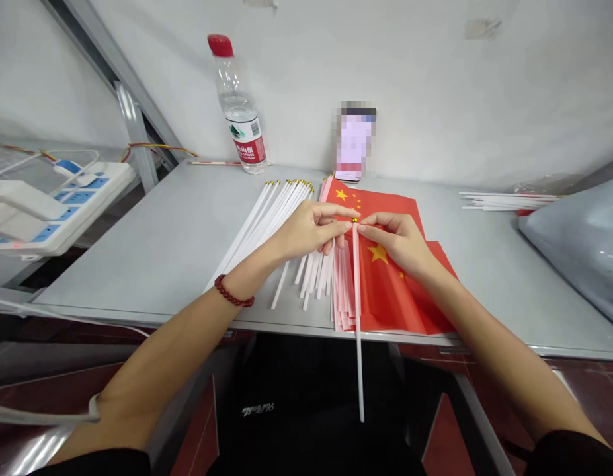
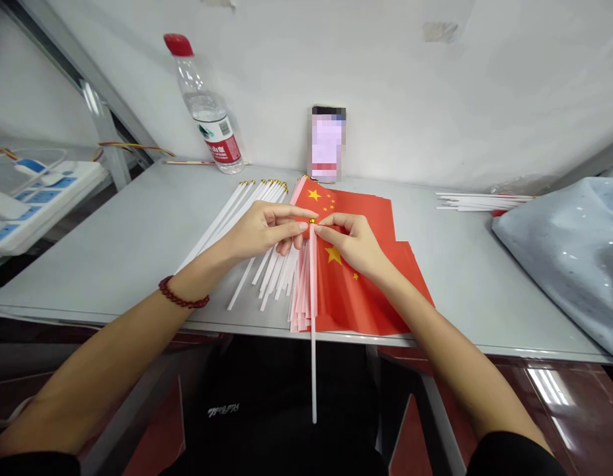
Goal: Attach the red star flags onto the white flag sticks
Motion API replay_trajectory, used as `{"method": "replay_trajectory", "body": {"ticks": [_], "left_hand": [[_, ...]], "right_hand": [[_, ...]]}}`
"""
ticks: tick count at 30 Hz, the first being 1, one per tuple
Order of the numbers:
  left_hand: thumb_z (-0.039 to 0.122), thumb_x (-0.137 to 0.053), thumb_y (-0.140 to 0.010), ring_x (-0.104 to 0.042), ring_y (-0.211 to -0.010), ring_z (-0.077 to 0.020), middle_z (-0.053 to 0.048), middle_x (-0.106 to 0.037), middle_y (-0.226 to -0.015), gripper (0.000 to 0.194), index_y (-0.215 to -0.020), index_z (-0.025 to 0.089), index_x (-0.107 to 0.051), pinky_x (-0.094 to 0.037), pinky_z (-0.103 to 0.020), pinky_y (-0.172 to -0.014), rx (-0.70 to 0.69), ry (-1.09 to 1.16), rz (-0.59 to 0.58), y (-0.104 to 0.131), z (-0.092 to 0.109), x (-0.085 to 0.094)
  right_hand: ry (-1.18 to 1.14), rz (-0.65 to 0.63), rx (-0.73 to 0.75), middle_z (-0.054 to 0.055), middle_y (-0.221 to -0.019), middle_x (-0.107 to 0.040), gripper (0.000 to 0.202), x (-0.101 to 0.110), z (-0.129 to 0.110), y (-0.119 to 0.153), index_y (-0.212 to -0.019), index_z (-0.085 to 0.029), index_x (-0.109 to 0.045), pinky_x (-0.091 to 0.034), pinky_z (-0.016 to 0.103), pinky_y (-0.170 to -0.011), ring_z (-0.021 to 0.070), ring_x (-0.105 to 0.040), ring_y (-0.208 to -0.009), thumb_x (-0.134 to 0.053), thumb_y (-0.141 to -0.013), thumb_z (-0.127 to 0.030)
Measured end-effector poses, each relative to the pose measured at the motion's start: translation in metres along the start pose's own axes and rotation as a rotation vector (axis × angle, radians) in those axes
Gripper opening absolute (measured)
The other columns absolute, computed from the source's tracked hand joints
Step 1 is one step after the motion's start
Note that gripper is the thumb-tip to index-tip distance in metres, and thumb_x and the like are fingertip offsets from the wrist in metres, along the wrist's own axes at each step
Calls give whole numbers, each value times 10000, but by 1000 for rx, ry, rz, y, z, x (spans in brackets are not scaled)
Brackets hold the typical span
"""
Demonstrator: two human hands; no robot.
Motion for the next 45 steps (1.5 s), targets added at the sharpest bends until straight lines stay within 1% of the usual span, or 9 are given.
{"method": "replay_trajectory", "body": {"ticks": [6, 10, 17, 22, 27, 30, 34, 40, 45], "left_hand": [[404, -610, -853, -602, -451, -114, -85, -718, -717, 316, -997, 131, -679, -474, -233, -407, 131, 57, -59, 0, -1, -2], [459, -654, -807, -608, -431, -118, -93, -715, -671, 330, -744, 135, -671, -475, -220, -401, 253, 74, -274, 5, 3, -7], [381, -713, -749, -546, -362, -109, -32, -629, -487, 252, -600, 183, -666, -412, -209, -373, 368, 68, -550, 13, 6, -6], [360, -661, -798, -400, -314, -40, -56, -666, -578, 280, -590, 174, -683, -311, -194, -333, 292, -16, -290, 7, 7, 15], [345, -624, -823, -404, -312, -45, -45, -626, -540, 289, -597, 167, -655, -265, -193, -323, 307, -55, -5, 2, -5, 35], [365, -597, -830, -418, -299, -67, -52, -625, -531, 310, -589, 173, -627, -260, -208, -309, 342, -120, 87, -1, -20, 38], [334, -597, -804, -380, -284, -80, -14, -532, -418, 321, -519, 186, -590, -251, -231, -331, 312, -279, 173, -2, -27, 33], [220, -547, -777, -246, -392, -90, 23, -275, -397, 501, -392, 212, -227, -200, -292, -440, 193, -529, 299, -4, -17, 23], [290, -565, -797, -198, -437, -112, 14, -236, -437, 532, -439, 210, -180, -161, -312, -480, 137, -584, 314, -4, -23, 22]], "right_hand": [[-56, 83, -26, 4, -660, -557, 262, 3, -1, -1, -741, -157, -642, -382, 245, -536, 108, -485, -577, -674, -790, -413], [-105, 210, -24, 17, -690, -595, 254, 12, 0, -3, -740, -173, -641, -426, 256, -549, 129, -531, -596, -682, -777, -421], [-199, 369, -47, 35, -694, -614, 230, 31, 4, -8, -707, -198, -610, -449, 293, -526, 162, -576, -593, -669, -780, -407], [-99, 470, -38, 39, -685, -625, 209, 46, 5, -14, -718, -202, -625, -447, 329, -540, 194, -593, -606, -673, -767, -399], [376, 669, 129, 73, -835, -660, 143, 65, 12, -21, -853, -197, -600, -477, 379, -714, 227, -612, -788, -625, -771, -311], [578, 672, 148, 107, -984, -654, 193, 72, 21, -27, -908, -189, -582, -470, 408, -776, 235, -604, -850, -617, -763, -311], [545, 624, 85, 120, -1040, -650, 182, 71, 29, -30, -886, -190, -589, -472, 397, -743, 242, -610, -873, -610, -762, -323], [475, 449, 59, 65, -834, -669, 129, 52, 25, -26, -761, -204, -622, -456, 363, -700, 211, -594, -768, -599, -788, -328], [513, 163, 95, 54, -811, -676, 163, 36, 24, -22, -779, -185, -643, -457, 348, -707, 186, -587, -736, -606, -806, -341]]}}
Point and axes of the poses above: each hand's wrist, its own y-axis away from the middle knuckle, its own x-axis out of the back of the hand, z = x × y, the point moved 3 cm from there along -y, towards the middle knuckle
